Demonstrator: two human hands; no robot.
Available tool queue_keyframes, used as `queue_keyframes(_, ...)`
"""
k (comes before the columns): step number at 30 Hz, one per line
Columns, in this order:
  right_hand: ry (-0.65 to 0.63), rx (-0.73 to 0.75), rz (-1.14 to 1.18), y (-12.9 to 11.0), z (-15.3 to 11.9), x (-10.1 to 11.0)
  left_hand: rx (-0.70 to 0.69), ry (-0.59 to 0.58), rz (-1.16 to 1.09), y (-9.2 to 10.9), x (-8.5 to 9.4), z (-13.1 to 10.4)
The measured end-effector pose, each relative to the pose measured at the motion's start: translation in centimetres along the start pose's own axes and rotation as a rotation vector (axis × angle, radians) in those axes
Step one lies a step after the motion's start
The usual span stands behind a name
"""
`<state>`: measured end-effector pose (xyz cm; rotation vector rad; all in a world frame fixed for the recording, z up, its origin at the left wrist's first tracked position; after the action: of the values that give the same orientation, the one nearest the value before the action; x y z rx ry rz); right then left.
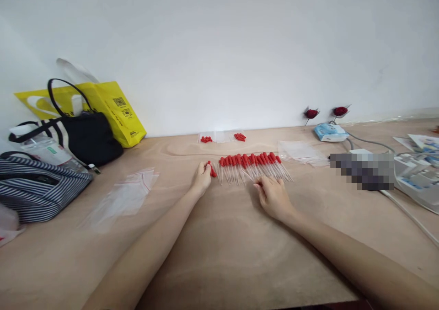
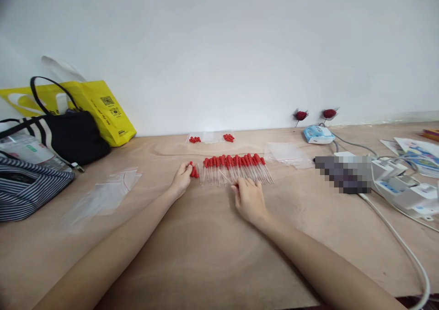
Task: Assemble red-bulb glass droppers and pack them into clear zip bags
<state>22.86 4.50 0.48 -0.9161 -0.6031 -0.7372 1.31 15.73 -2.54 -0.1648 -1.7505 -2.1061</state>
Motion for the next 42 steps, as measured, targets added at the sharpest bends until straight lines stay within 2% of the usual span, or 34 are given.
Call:
queue_keyframes(6,0.014,0.008,0.085,0.9,-0.8,0.8,-0.075,-0.009,0.079,0.4,0.2,-0.2)
queue_keyframes(9,0.009,-0.029,0.132,0.8,-0.7,0.8,-0.117,0.050,0.149,0.9,1.4,-1.3)
queue_keyframes(12,-0.020,-0.054,0.191,0.8,-0.7,0.8,-0.183,0.094,0.225,2.1,2.9,-3.5)
queue_keyframes(14,-0.039,-0.058,0.233,0.8,-0.6,0.7,-0.280,0.065,0.301,3.5,3.5,-5.4)
queue_keyframes(17,-0.051,-0.047,0.272,0.4,-0.7,0.6,-0.609,-0.091,0.617,6.0,2.4,-8.5)
queue_keyframes(20,-0.074,0.012,0.250,-0.7,-0.9,0.4,-0.740,-0.160,0.759,6.9,1.4,-10.1)
queue_keyframes(26,-0.114,0.106,0.183,-2.5,-1.3,-0.1,-0.669,-0.208,0.704,6.4,0.5,-9.5)
queue_keyframes(32,-0.130,0.121,0.159,-2.8,-1.3,-0.5,-0.630,-0.249,0.655,6.1,0.2,-9.4)
queue_keyframes(36,-0.138,0.143,0.154,-3.0,-1.2,-0.6,-0.611,-0.237,0.613,6.1,0.2,-9.3)
queue_keyframes(42,-0.129,0.227,0.161,-3.5,-1.5,-1.0,-0.534,-0.256,0.489,5.5,0.2,-8.9)
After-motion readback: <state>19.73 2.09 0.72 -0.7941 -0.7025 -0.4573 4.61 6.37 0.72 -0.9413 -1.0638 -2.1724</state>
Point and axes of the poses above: each hand's wrist, its own z-axis towards the middle knuckle, its own x-axis out of the back of the hand, y = z × x, the point moved 6 cm from there along z, towards the middle knuckle, and after that the axes turned 12 degrees about z, right-handed, at the moved point
